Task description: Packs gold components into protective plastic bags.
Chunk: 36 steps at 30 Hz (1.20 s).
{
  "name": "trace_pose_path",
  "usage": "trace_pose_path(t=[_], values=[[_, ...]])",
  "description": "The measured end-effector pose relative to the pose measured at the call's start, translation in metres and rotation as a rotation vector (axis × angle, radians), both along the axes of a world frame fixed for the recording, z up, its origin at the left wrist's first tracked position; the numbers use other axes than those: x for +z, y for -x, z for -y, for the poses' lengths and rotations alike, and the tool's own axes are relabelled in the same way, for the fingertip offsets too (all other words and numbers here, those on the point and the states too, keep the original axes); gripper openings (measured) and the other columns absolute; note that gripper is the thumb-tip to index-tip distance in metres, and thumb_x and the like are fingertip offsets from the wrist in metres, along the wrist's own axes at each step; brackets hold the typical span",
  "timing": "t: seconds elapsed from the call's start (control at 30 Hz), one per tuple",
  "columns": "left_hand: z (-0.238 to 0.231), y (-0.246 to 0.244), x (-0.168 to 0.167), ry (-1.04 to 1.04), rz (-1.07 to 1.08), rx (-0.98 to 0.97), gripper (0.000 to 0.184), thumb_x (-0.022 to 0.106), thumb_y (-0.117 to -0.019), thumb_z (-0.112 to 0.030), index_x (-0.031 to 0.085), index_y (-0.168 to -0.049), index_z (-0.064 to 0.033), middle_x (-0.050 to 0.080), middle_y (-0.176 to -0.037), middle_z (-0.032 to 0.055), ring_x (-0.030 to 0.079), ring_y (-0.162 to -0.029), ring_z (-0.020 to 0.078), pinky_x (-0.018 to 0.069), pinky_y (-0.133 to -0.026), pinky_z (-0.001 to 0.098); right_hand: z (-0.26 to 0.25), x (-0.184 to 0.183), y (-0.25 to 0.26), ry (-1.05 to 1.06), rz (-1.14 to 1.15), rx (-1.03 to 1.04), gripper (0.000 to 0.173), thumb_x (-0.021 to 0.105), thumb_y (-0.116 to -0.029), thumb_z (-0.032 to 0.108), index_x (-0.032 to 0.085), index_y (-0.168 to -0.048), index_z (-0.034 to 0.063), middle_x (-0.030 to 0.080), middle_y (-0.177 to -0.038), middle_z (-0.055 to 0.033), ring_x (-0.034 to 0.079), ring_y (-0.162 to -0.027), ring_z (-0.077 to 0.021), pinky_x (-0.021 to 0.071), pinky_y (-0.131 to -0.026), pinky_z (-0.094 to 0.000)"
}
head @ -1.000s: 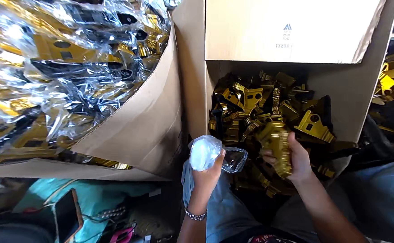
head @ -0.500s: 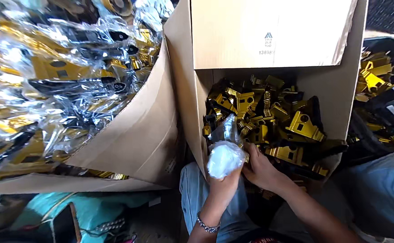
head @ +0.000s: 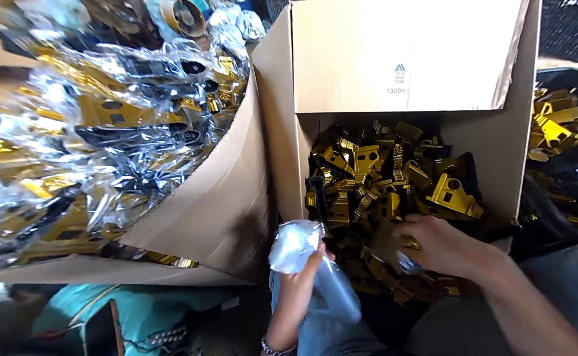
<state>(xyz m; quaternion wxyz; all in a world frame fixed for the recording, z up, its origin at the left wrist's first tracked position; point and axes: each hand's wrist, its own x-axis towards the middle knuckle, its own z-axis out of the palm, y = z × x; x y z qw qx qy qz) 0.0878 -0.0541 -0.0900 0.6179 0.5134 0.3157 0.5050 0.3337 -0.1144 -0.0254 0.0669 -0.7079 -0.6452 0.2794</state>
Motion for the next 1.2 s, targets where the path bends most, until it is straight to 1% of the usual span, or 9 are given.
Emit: trace_pose_path(t=[0.07, 0.13, 0.2, 0.3, 0.47, 0.7, 0.9, 1.03, 1.2], values=[[-0.002, 0.012, 0.001, 0.081, -0.080, 0.091, 0.023, 0.058, -0.0923, 0.004, 0.057, -0.115, 0.0027, 0.073, -0.086, -0.0022, 0.071, -0.075, 0.0083, 0.0622, -0.075, 0.0281, 0.001, 0.029, -0.008, 0.069, 0.072, 0.125, 0.025, 0.069, -0.0945, 0.010, 0.071, -0.115, -0.0042, 0.067, -0.115, -0.0294, 0.063, -0.111, -0.0479, 0.0487, -0.095, -0.0633], [0.000, 0.009, -0.007, 0.068, -0.119, 0.118, 0.033, 0.064, -0.0870, 0.006, 0.055, -0.118, 0.0066, 0.072, -0.087, -0.0005, 0.071, -0.074, 0.0082, 0.0623, -0.072, 0.0276, 0.003, 0.032, -0.011, -0.597, -0.096, 0.196, 0.021, 0.071, -0.0869, 0.011, 0.076, -0.106, 0.0029, 0.074, -0.103, -0.0160, 0.072, -0.091, -0.0260, 0.0606, -0.080, -0.0401], [0.006, -0.002, -0.012, 0.056, -0.121, 0.170, 0.045, 0.076, -0.0789, 0.007, 0.057, -0.120, 0.0085, 0.073, -0.093, 0.0017, 0.071, -0.080, 0.0059, 0.0618, -0.076, 0.0249, -0.017, 0.032, 0.000, -0.882, -0.662, 0.197, 0.036, 0.070, -0.0958, 0.014, 0.067, -0.131, 0.0067, 0.062, -0.137, -0.0144, 0.069, -0.113, -0.0211, 0.0635, -0.089, -0.0322], [0.015, -0.014, -0.016, -0.046, -0.173, 0.163, 0.062, 0.083, -0.0733, 0.004, 0.052, -0.126, 0.0173, 0.070, -0.111, 0.0092, 0.067, -0.104, 0.0025, 0.0557, -0.095, 0.0215, -0.027, 0.003, 0.027, -0.657, -0.812, 0.104, 0.065, 0.078, -0.0902, 0.028, 0.053, -0.146, 0.0046, 0.052, -0.150, -0.0151, 0.063, -0.126, -0.0241, 0.0597, -0.098, -0.0393], [0.011, -0.019, -0.010, -0.200, -0.129, -0.017, 0.061, 0.083, -0.0729, 0.003, 0.056, -0.126, 0.0156, 0.071, -0.115, 0.0085, 0.067, -0.107, 0.0033, 0.0545, -0.099, 0.0227, -0.023, -0.058, 0.048, -0.510, -0.886, -0.005, 0.011, 0.063, -0.0955, 0.007, 0.072, -0.098, 0.0025, 0.072, -0.086, 0.0059, 0.066, -0.075, 0.0040, 0.0584, -0.073, -0.0164], [0.001, -0.010, -0.015, -0.127, -0.181, -0.310, 0.068, 0.081, -0.0774, 0.003, 0.051, -0.137, 0.0143, 0.067, -0.127, 0.0113, 0.064, -0.116, 0.0056, 0.0506, -0.105, 0.0242, -0.002, -0.051, 0.029, -0.225, -0.877, 0.024, 0.017, 0.067, -0.0925, 0.008, 0.071, -0.107, 0.0005, 0.072, -0.094, 0.0032, 0.067, -0.083, 0.0025, 0.0576, -0.078, -0.0175], [-0.017, 0.012, -0.032, -0.197, -0.374, 0.171, 0.033, 0.072, -0.0854, -0.003, 0.061, -0.111, 0.0136, 0.072, -0.093, 0.0053, 0.070, -0.082, 0.0052, 0.0607, -0.080, 0.0263, 0.013, -0.063, 0.033, -0.124, -0.924, -0.230, 0.026, 0.083, -0.0799, 0.018, 0.058, -0.075, 0.0166, 0.059, -0.060, 0.0124, 0.053, -0.047, 0.0033, 0.0462, -0.045, -0.0147], [0.019, 0.002, -0.015, -0.018, -0.218, -0.272, 0.058, 0.089, -0.0726, -0.012, 0.060, -0.121, 0.0026, 0.072, -0.101, -0.0045, 0.068, -0.093, 0.0015, 0.0584, -0.088, 0.0234, 0.021, -0.083, 0.072, -0.491, -0.779, -0.022, 0.032, 0.083, -0.0777, 0.026, 0.062, -0.071, 0.0024, 0.061, -0.066, -0.0013, 0.056, -0.060, -0.0013, 0.0464, -0.057, -0.0178], [0.018, 0.022, -0.034, -0.139, -0.303, -0.100, 0.030, 0.079, -0.0721, 0.002, 0.066, -0.098, 0.0003, 0.068, -0.083, -0.0075, 0.065, -0.079, -0.0023, 0.0570, -0.077, 0.0185, 0.005, -0.077, 0.035, -0.392, -0.658, -0.070, 0.038, 0.084, -0.0807, 0.030, 0.058, -0.070, 0.0051, 0.057, -0.066, 0.0028, 0.051, -0.059, 0.0010, 0.0423, -0.056, -0.0170]])
